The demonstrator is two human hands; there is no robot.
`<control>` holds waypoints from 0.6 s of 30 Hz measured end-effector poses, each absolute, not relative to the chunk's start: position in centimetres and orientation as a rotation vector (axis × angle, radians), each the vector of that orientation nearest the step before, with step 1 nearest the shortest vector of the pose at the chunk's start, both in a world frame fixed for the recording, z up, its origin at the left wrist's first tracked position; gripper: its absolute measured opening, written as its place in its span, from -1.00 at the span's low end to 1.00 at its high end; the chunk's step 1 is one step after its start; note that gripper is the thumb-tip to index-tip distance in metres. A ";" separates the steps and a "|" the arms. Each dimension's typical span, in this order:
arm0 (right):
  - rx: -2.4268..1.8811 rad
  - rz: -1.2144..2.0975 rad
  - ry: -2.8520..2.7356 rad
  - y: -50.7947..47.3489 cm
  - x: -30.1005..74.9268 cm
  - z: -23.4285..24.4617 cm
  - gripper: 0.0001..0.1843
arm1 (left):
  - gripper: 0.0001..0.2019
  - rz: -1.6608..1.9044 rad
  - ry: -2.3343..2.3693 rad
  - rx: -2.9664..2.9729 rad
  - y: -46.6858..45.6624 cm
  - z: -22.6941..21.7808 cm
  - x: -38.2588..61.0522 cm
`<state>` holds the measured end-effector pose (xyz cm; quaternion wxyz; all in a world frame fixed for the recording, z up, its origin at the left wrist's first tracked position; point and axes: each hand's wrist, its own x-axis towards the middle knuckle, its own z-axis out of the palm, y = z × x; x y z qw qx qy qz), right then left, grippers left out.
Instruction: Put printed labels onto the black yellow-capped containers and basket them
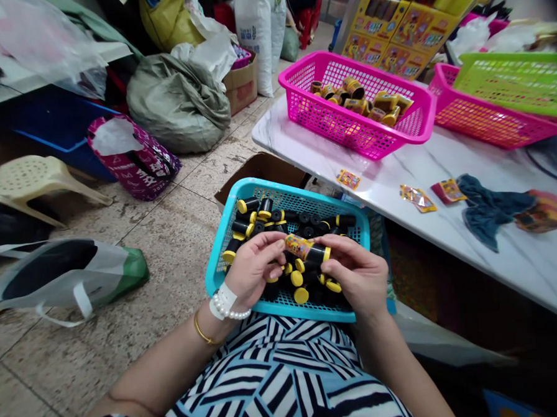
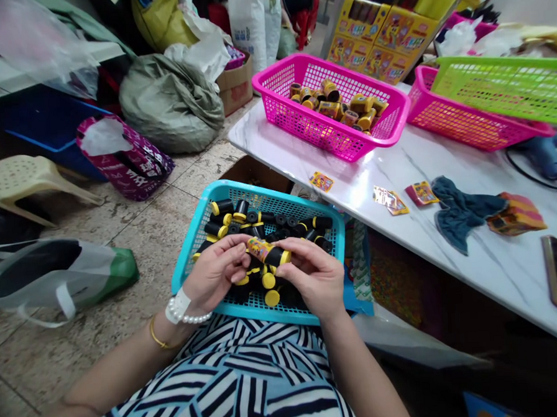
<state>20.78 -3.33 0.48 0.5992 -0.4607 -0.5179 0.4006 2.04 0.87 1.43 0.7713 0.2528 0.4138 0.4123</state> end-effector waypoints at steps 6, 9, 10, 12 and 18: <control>-1.111 0.730 -1.547 -3.5 21.1 0.9 -0.58 | -0.63 0.675 0.773 0.871 1.9 1.3 1.4; -1.201 0.678 -1.566 -3.8 20.8 0.8 -0.59 | -0.69 0.650 0.809 0.965 2.2 0.9 1.7; -1.216 0.654 -1.574 -3.8 20.8 0.7 -0.58 | -0.69 0.642 0.819 0.997 2.2 0.9 1.8; -1.211 0.580 -1.620 -3.9 20.7 0.6 -0.53 | -0.68 0.625 0.811 1.049 2.2 0.9 2.2; -1.130 0.485 -1.673 -3.5 21.5 0.3 -0.46 | -0.51 0.566 0.714 0.952 2.4 0.9 1.8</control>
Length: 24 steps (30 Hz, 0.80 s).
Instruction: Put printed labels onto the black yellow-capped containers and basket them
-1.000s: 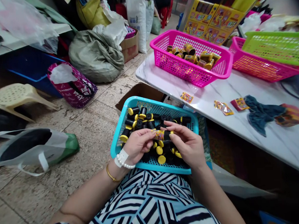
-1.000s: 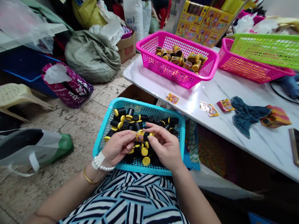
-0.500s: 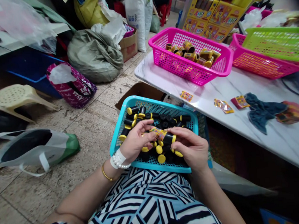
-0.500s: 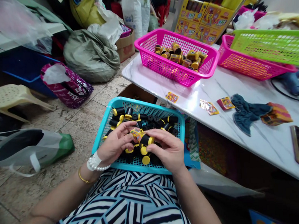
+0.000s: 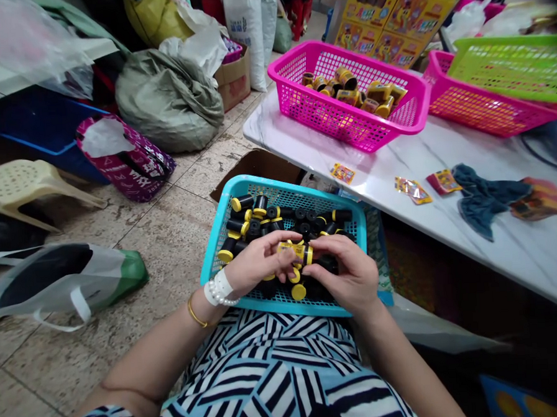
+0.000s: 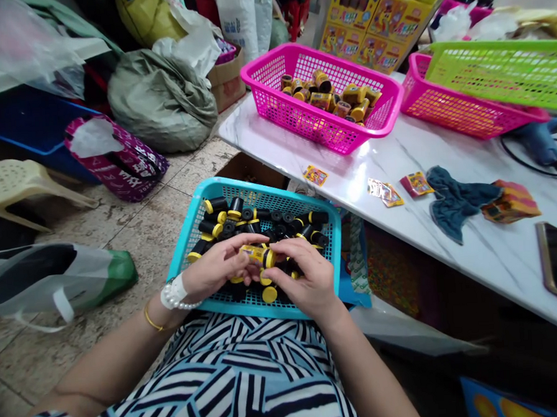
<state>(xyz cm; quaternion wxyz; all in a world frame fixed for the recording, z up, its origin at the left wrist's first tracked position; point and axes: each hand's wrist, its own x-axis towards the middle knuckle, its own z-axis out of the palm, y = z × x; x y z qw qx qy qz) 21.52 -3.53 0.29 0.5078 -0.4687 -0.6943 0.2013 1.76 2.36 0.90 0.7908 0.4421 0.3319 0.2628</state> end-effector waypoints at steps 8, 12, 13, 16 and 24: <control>-1.116 0.537 -1.668 -3.8 20.7 -0.4 -0.61 | -0.77 0.663 0.808 1.201 1.7 1.7 1.5; -1.174 0.491 -1.565 -4.3 20.2 -1.0 -0.65 | -0.80 0.783 0.862 1.437 1.1 1.8 2.6; -1.184 0.469 -1.559 -4.3 20.3 -1.1 -0.65 | -0.78 0.784 0.858 1.453 1.1 1.8 2.7; -1.193 0.420 -1.586 -4.3 21.0 -0.9 -0.62 | -0.63 0.735 0.800 1.404 1.6 1.9 2.8; -1.161 0.539 -1.568 -4.0 21.3 -0.5 -0.64 | -0.74 0.686 0.755 1.527 2.0 1.9 1.9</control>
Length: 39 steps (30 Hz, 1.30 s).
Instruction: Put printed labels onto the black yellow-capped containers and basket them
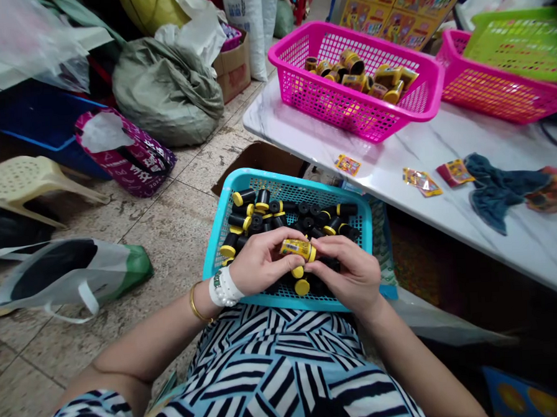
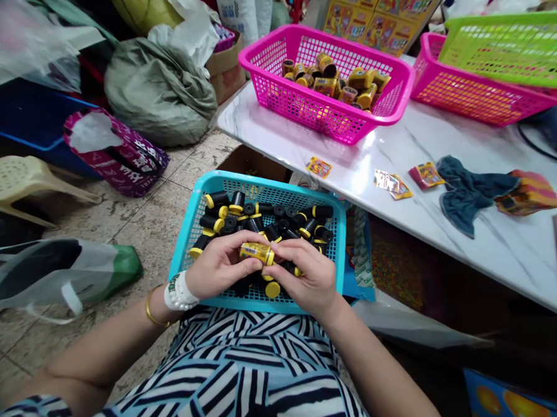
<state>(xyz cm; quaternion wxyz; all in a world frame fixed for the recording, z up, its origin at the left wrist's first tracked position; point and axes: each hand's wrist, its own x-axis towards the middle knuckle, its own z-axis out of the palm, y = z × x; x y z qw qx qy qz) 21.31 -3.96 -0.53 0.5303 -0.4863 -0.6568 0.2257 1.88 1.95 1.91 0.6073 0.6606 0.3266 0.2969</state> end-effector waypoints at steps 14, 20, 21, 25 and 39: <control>-1.185 0.652 -1.514 -5.7 20.2 -0.9 -0.67 | -0.70 0.585 0.837 1.535 0.9 1.9 2.0; -1.291 0.846 -1.410 -5.4 20.5 -1.3 -0.76 | -0.80 0.720 0.847 1.593 0.4 1.1 2.3; -1.303 1.005 -1.319 -5.2 20.4 -1.3 -0.78 | -0.79 0.741 0.830 1.639 0.3 0.9 2.3; -1.217 1.548 -1.004 -4.7 20.4 -1.4 -0.64 | -0.74 0.759 0.749 1.766 0.3 0.5 2.0; -1.167 1.593 -0.759 -4.2 20.2 -1.4 -0.67 | -0.74 0.789 0.837 1.869 0.8 1.3 1.7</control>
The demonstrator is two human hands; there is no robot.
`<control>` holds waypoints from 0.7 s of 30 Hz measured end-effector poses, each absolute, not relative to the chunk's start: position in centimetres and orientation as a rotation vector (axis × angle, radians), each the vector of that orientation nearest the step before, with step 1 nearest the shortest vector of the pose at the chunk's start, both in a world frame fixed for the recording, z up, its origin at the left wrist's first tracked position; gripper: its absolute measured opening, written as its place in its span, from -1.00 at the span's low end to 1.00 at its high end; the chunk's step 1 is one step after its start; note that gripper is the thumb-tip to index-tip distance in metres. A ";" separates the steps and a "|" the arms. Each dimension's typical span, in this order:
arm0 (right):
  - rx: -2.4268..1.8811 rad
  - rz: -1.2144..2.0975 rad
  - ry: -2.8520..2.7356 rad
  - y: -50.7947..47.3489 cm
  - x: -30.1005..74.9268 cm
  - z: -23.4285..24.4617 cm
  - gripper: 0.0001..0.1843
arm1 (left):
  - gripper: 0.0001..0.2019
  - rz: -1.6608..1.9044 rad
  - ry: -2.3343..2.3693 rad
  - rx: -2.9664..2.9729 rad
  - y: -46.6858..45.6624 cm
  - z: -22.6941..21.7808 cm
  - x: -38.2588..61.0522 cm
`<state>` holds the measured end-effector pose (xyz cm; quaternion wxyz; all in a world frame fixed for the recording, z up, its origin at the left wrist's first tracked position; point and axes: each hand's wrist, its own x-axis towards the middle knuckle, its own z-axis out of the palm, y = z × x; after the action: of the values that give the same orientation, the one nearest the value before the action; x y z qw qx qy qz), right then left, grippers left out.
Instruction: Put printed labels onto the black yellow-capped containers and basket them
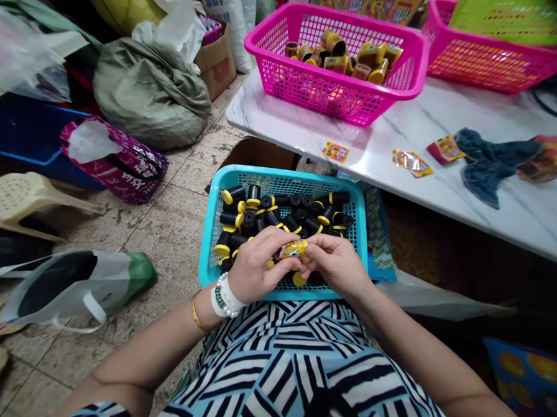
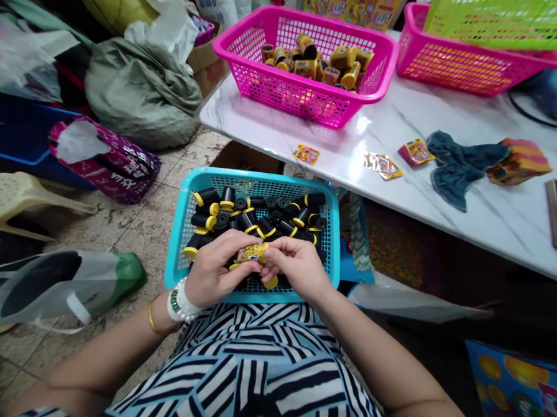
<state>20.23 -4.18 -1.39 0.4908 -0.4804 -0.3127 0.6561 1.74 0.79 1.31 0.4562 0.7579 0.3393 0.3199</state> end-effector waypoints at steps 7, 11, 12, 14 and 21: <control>-1.119 1.626 -0.640 -4.0 19.8 -2.1 -0.63 | -0.58 0.741 0.771 1.828 2.0 0.7 1.5; -1.110 1.512 -0.759 -4.1 20.2 -1.9 -0.68 | -0.62 0.617 0.835 1.296 1.8 0.6 1.3; -1.087 1.537 -0.786 -4.1 20.4 -1.8 -0.67 | -0.65 0.580 0.840 1.191 1.8 0.5 1.3; -1.021 1.608 -0.830 -4.2 20.9 -1.5 -0.64 | -0.67 0.530 0.873 1.050 1.8 0.4 1.5; -1.049 1.563 -0.960 -4.3 20.9 -1.3 -0.68 | -0.60 0.519 0.850 0.909 1.5 0.4 2.5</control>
<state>20.93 -4.31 -1.26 0.4920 -0.4322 -0.3955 0.6440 2.50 1.48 0.37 0.7812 0.4207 0.3935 0.2404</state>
